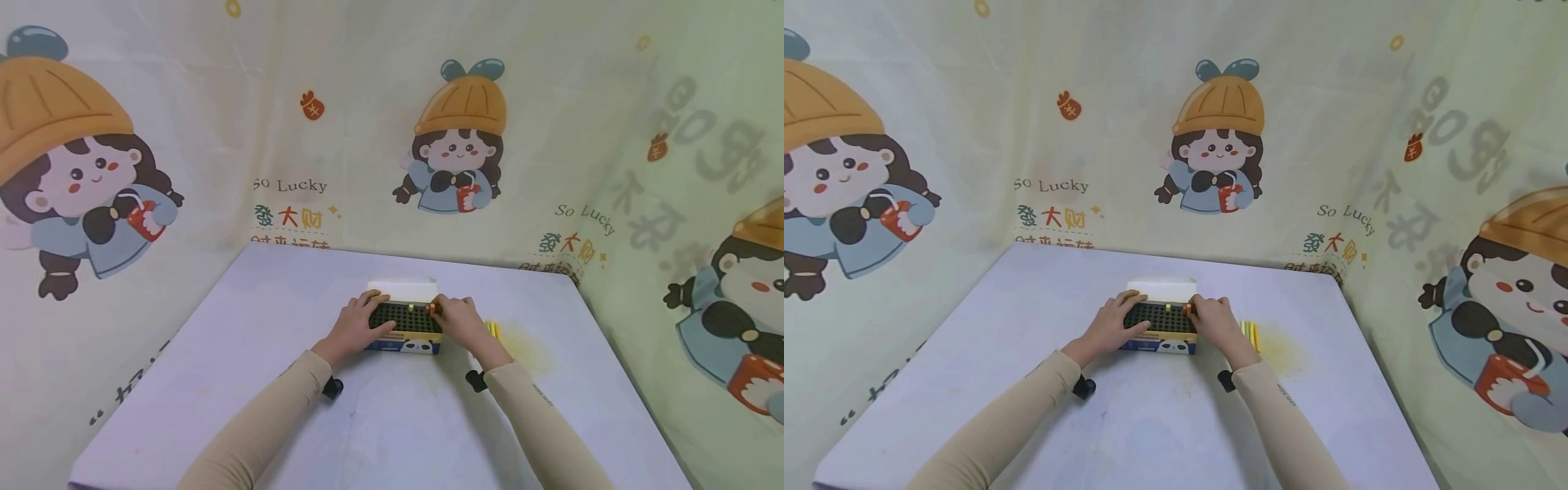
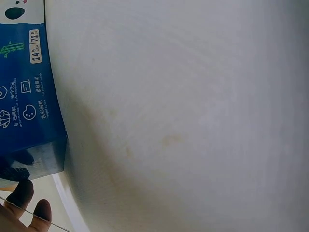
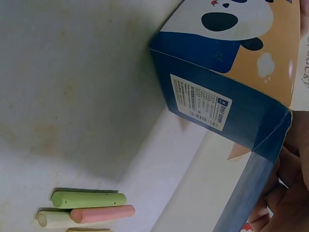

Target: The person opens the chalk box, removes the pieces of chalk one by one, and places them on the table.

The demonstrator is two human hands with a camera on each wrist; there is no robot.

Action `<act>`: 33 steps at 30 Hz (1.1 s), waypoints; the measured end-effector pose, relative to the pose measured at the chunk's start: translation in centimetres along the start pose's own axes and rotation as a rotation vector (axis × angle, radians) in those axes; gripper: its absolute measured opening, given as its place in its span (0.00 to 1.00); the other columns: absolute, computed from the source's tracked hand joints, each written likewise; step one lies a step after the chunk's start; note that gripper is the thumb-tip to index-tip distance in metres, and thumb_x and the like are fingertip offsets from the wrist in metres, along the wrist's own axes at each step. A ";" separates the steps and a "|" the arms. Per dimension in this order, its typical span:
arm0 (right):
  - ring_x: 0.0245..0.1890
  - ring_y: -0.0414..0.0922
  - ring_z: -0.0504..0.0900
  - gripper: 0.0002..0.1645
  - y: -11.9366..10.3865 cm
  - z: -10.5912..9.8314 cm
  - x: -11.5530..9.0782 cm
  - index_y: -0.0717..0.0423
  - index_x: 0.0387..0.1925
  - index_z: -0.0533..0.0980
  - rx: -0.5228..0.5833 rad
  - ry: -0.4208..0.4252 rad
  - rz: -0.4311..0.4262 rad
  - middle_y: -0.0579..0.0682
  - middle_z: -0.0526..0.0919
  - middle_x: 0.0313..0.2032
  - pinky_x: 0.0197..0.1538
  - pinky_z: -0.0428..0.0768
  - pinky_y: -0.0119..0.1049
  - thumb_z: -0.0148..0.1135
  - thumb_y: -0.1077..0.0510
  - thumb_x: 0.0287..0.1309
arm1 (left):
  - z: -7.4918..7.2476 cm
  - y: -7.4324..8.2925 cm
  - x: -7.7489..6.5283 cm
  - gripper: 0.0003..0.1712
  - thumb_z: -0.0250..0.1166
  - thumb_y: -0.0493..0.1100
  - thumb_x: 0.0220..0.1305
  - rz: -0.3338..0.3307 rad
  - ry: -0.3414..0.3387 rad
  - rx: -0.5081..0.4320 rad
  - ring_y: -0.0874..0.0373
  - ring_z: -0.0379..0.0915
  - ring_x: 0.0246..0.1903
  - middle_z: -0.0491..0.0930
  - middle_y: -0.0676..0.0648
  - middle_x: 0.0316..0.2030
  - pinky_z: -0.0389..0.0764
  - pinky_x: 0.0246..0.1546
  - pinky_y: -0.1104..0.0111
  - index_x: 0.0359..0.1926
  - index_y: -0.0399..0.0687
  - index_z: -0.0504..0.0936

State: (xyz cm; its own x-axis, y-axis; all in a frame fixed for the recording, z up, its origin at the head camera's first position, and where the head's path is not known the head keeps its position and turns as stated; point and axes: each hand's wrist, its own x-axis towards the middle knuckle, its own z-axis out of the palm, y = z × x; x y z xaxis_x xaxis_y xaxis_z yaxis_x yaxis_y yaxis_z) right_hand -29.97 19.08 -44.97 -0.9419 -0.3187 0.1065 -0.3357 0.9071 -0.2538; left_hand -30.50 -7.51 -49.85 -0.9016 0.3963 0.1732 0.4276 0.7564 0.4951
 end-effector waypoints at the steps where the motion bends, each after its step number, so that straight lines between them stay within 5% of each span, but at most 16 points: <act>1: 0.39 0.49 0.87 0.11 -0.1 0.0 0.0 0.56 0.51 0.78 0.002 0.000 -0.002 0.49 0.89 0.39 0.62 0.71 0.59 0.63 0.56 0.74 | -0.1 0.0 0.0 0.44 0.55 0.73 0.72 0.000 -0.003 -0.002 0.36 0.63 0.67 0.55 0.46 0.79 0.65 0.66 0.36 0.80 0.61 0.62; 20: 0.36 0.49 0.86 0.11 0.0 0.1 -0.2 0.55 0.56 0.69 0.028 0.002 0.000 0.50 0.87 0.35 0.62 0.71 0.58 0.54 0.56 0.79 | -0.1 0.2 -0.1 0.45 0.55 0.74 0.71 -0.013 -0.009 0.005 0.37 0.62 0.68 0.55 0.46 0.79 0.64 0.67 0.37 0.80 0.62 0.61; 26: 0.42 0.52 0.88 0.09 -0.1 0.1 -0.2 0.55 0.51 0.75 0.036 0.006 -0.012 0.52 0.89 0.39 0.59 0.73 0.59 0.62 0.59 0.74 | 0.0 0.2 -0.1 0.45 0.54 0.75 0.71 -0.004 -0.005 -0.004 0.37 0.62 0.67 0.55 0.46 0.79 0.64 0.66 0.36 0.80 0.62 0.61; 33: 0.37 0.50 0.85 0.06 -0.4 0.0 -0.2 0.55 0.46 0.77 0.042 0.012 -0.023 0.51 0.87 0.35 0.53 0.77 0.58 0.63 0.61 0.71 | -0.3 0.2 -0.2 0.44 0.55 0.74 0.71 -0.008 -0.007 -0.012 0.37 0.62 0.68 0.54 0.46 0.79 0.64 0.67 0.36 0.80 0.62 0.60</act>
State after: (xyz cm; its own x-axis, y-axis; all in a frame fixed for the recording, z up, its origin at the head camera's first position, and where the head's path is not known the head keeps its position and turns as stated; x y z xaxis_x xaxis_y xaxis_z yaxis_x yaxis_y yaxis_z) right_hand -29.65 18.75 -44.86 -0.9336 -0.3360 0.1242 -0.3580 0.8870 -0.2915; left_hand -30.21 -7.62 -49.53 -0.9043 0.3943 0.1635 0.4199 0.7529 0.5068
